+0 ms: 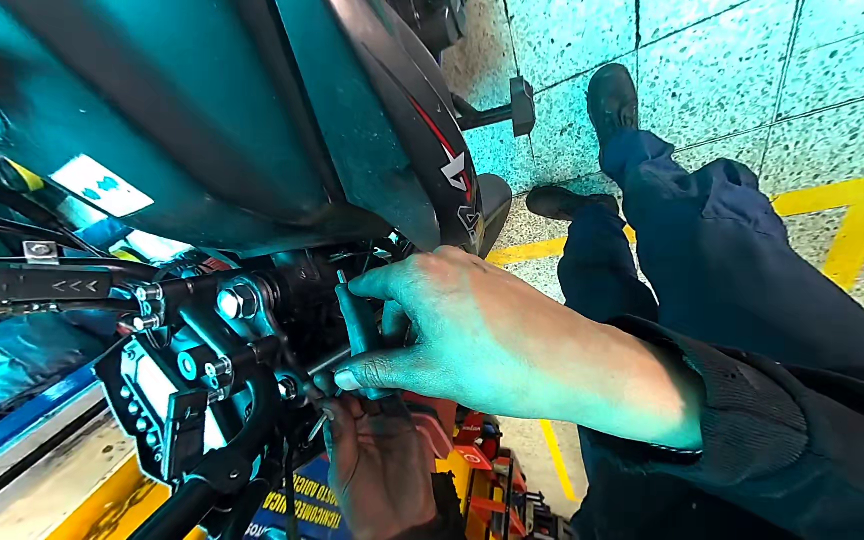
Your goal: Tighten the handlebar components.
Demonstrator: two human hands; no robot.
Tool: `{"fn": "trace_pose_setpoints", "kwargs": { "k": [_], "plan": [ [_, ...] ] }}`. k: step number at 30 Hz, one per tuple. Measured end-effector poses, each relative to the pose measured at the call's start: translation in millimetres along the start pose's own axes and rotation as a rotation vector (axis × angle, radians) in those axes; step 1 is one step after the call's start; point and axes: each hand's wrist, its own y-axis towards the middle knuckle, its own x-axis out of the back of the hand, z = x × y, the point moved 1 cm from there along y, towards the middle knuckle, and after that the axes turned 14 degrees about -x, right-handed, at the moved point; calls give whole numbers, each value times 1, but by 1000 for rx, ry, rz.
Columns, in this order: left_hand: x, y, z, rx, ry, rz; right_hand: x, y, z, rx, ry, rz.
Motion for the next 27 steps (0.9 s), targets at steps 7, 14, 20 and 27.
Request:
{"fn": "trace_pose_setpoints", "kwargs": {
  "k": [7,14,20,27],
  "plan": [
    [7,-1,-3,3,1,-5,-9,-7,-2,64,53,-65],
    [4,-1,-2,46,-55,90,-12,0,-8,462,-172,-232],
    [17,-8,3,102,42,63,-33,13,-20,788,-271,-336],
    [-7,-4,2,25,44,15,-8,-4,-13,234,122,-307]
  ]
}}
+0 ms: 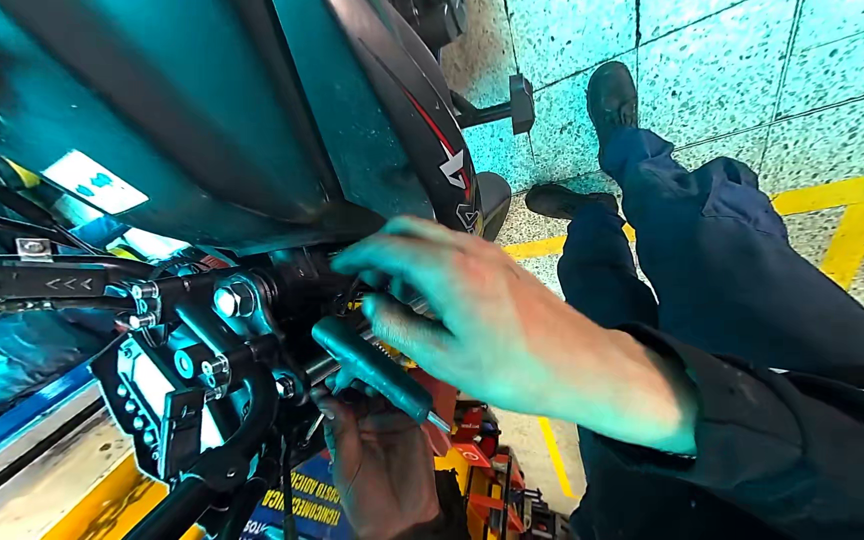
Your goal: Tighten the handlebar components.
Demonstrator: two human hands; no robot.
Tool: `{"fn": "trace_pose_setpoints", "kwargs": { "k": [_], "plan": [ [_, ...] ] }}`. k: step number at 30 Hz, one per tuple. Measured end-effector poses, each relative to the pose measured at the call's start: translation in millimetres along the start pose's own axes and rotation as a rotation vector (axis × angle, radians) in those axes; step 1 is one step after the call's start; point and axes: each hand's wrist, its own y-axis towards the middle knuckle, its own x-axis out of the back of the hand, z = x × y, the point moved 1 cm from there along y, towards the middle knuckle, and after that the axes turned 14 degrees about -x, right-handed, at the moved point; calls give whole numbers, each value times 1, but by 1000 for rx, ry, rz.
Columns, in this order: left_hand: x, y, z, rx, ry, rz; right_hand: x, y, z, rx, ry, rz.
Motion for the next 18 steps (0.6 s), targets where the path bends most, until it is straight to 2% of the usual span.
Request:
{"fn": "trace_pose_setpoints", "kwargs": {
  "k": [1,3,6,11,14,18],
  "plan": [
    [2,0,0,-7,-12,2,2,2,0,-77,-51,7],
    [8,1,-2,9,-43,23,2,1,3,-111,-123,46],
    [13,0,-6,71,-66,-6,-9,-8,13,22,-233,125],
    [14,0,-4,81,-56,-62,-10,-5,23,199,-413,94],
    [15,0,-5,61,-88,-34,-16,-7,20,300,-389,84],
    [12,8,-10,75,-74,50,-16,-3,12,342,-283,168]
  ]
}}
